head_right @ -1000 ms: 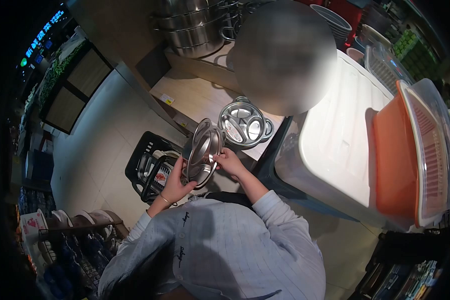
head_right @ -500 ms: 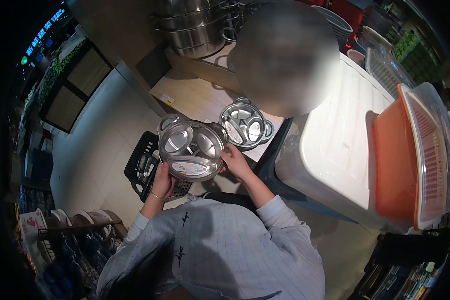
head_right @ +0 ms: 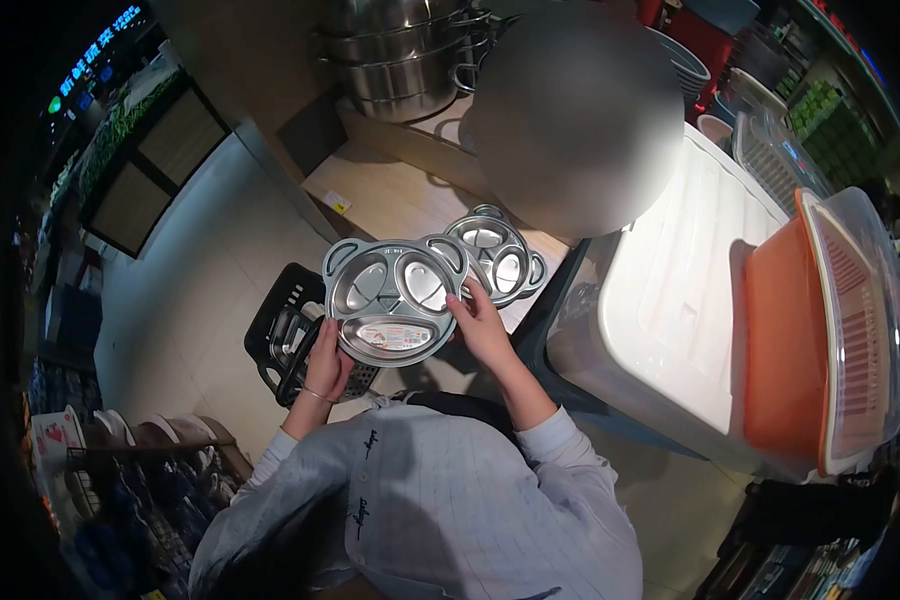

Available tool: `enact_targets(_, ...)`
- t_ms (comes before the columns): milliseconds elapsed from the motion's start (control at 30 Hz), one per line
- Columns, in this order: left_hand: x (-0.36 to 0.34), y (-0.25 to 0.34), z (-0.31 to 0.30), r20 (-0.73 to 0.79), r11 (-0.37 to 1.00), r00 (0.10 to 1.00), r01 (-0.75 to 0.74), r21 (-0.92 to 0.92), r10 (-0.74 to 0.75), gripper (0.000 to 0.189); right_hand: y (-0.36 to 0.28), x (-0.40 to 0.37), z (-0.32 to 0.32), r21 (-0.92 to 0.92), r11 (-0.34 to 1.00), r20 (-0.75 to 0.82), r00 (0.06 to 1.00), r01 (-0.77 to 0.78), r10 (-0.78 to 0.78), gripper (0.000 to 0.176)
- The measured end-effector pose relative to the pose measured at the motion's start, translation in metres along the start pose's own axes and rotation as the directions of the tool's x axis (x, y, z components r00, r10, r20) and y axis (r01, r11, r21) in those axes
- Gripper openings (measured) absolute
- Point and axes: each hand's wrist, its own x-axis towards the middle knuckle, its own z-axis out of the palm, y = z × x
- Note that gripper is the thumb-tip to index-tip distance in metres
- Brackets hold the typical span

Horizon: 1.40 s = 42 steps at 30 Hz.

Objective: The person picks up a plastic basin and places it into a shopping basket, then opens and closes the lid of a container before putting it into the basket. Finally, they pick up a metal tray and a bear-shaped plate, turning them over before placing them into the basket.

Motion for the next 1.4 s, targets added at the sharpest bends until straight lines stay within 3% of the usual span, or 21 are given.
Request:
enact_targets(233, 0.001, -0.002, -0.007, 0.052, 0.999, 0.997, 0.051, -0.015, -0.050, 0.033, -0.003, 0.000, -0.002, 0.024, 0.997, 0.061, 0.995, -0.076, 0.074, 0.052)
enact_targets(400, 0.000, -0.006, -0.013, 0.102, 0.998, 0.993, 0.064, -0.022, -0.061, 0.032, -0.004, 0.000, 0.002, 0.162, 0.980, 0.031, 0.993, -0.119, 0.116, 0.052)
enact_targets(633, -0.002, -0.003, -0.011, 0.097, 0.997, 0.993, 0.069, -0.020, -0.067, 0.034, -0.003, 0.002, -0.003, 0.040, 0.990, 0.030, 0.991, -0.133, 0.132, 0.053)
enact_targets(733, -0.003, 0.000, -0.004, 0.086, 0.999, 0.995, 0.045, 0.003, -0.046, 0.034, 0.018, 0.014, -0.006, 0.069, 0.996, -0.015, 0.998, -0.054, 0.056, 0.042)
enact_targets(867, -0.005, 0.001, 0.000, 0.088, 0.997, 0.996, 0.009, 0.071, -0.015, 0.036, 0.023, 0.018, -0.012, 0.130, 0.988, -0.001, 0.996, -0.088, 0.089, 0.047)
enact_targets(933, -0.005, -0.001, -0.003, 0.082, 0.994, 0.996, 0.007, 0.106, -0.016, 0.037, 0.026, 0.023, -0.017, 0.368, 0.883, 0.127, 0.956, -0.292, 0.263, 0.047)
enact_targets(967, -0.004, -0.002, -0.004, 0.081, 0.990, 0.997, 0.005, 0.143, -0.016, 0.038, 0.027, 0.025, -0.019, 0.365, 0.883, 0.130, 0.956, -0.294, 0.264, 0.047)
enact_targets(1033, -0.005, -0.001, -0.005, 0.079, 0.983, 0.997, -0.001, 0.181, -0.013, 0.040, 0.029, 0.028, -0.022, 0.427, 0.843, 0.282, 0.934, -0.326, 0.219, 0.048)
enact_targets(1200, -0.010, 0.004, 0.006, 0.040, 0.964, 0.999, -0.009, 0.267, -0.002, 0.047, 0.035, 0.028, -0.017, 0.402, 0.863, 0.244, 0.944, -0.307, 0.222, 0.048)
enact_targets(1267, -0.007, -0.001, 0.002, 0.194, 0.848, 0.963, -0.258, 0.462, 0.187, 0.050, 0.037, 0.028, -0.016, 0.393, 0.872, 0.207, 0.952, -0.291, 0.225, 0.051)
enact_targets(1333, -0.007, -0.009, -0.005, 0.207, 0.852, 0.965, -0.242, 0.465, 0.162, 0.050, 0.045, 0.032, -0.018, 0.372, 0.892, 0.080, 0.966, -0.256, 0.244, 0.045)
enact_targets(1400, -0.009, -0.011, -0.005, 0.220, 0.870, 0.967, -0.214, 0.445, 0.125, 0.052, 0.061, 0.041, -0.027, 0.331, 0.913, 0.059, 0.971, -0.238, 0.231, 0.047)
